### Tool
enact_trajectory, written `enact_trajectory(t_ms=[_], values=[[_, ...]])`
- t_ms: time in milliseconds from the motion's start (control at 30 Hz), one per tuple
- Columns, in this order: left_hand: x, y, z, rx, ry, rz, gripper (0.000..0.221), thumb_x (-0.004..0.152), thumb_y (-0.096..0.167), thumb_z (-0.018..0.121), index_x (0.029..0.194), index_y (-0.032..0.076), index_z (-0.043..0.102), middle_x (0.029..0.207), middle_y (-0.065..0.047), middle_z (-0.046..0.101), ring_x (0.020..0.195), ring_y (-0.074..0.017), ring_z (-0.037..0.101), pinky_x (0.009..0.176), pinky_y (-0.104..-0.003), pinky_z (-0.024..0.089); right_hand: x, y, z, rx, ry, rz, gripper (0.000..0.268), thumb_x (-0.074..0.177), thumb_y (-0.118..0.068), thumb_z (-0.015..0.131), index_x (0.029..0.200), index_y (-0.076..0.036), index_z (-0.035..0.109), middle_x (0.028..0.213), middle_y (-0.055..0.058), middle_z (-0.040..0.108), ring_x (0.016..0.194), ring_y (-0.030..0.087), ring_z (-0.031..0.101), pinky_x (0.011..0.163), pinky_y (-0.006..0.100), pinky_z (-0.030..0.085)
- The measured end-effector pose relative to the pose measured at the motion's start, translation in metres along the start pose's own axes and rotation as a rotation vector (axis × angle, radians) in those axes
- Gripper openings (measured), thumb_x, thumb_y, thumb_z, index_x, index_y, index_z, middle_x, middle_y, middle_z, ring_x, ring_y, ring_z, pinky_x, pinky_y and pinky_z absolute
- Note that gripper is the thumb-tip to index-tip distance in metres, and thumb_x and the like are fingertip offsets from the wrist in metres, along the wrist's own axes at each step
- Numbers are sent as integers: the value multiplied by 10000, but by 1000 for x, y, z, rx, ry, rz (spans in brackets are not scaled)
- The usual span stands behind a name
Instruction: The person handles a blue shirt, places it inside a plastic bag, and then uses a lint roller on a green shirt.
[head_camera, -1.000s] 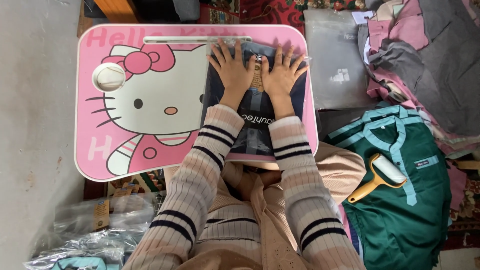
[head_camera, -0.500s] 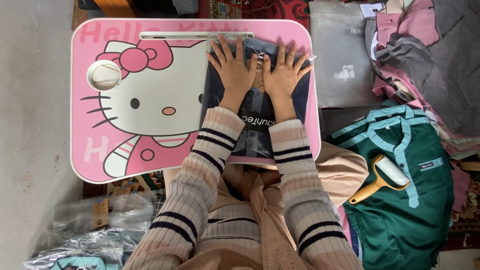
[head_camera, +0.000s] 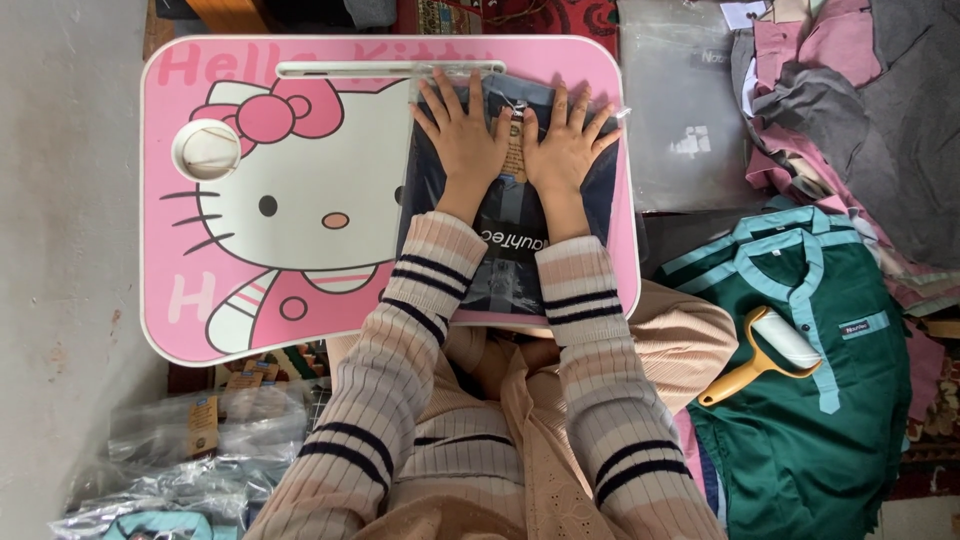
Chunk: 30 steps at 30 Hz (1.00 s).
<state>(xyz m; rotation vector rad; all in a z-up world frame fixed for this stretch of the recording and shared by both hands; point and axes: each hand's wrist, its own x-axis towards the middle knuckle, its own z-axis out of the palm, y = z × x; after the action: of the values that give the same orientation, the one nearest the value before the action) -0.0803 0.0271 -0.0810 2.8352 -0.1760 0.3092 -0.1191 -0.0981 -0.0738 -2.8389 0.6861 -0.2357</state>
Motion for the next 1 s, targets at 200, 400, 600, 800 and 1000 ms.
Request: enact_trajectory(t_ms=[200, 400, 600, 800, 1000], values=[[5, -1, 17, -7, 99, 6, 767, 1007, 706, 357, 1609, 231, 359, 1654, -253, 109, 1523, -505, 72, 1205, -715, 82, 5, -2, -8, 69, -66, 36, 736, 1003, -684, 222, 1644, -332, 140, 1729, 107, 134, 1544, 489, -25, 1155, 737, -87], [21, -9, -10, -57, -269, -15, 848, 975, 759, 258, 1656, 265, 147, 1673, -232, -49, 1520, -497, -76, 1192, -709, -5, 35, 26, -8, 290, -324, 94, 739, 977, -656, 116, 1642, -339, 164, 1738, 31, 37, 1567, 414, -97, 1165, 711, -131], [21, -13, -62, -196, -237, 64, 752, 1018, 651, 390, 1637, 278, 179, 1683, -227, 41, 1515, -514, -45, 1177, -719, 1, 11, 41, -42, 487, -59, 54, 602, 1058, -467, 376, 1627, -278, 316, 1717, 69, 84, 1561, 458, -4, 1202, 685, 27], [1, -21, -1, -75, -36, 94, 809, 977, 741, 301, 1621, 252, 334, 1655, -257, 37, 1507, -530, -5, 1176, -745, 20, -8, 33, -14, 125, -82, 54, 707, 1025, -659, 271, 1650, -353, 144, 1729, 118, 58, 1544, 480, -57, 1212, 685, -7], [1, -21, -3, -45, -45, 85, 819, 980, 749, 293, 1633, 254, 293, 1665, -237, 64, 1516, -507, 24, 1186, -713, 78, -6, 35, -2, 40, 32, 7, 702, 1030, -660, 297, 1647, -339, 202, 1715, 128, 146, 1535, 496, 49, 1198, 674, 100]])
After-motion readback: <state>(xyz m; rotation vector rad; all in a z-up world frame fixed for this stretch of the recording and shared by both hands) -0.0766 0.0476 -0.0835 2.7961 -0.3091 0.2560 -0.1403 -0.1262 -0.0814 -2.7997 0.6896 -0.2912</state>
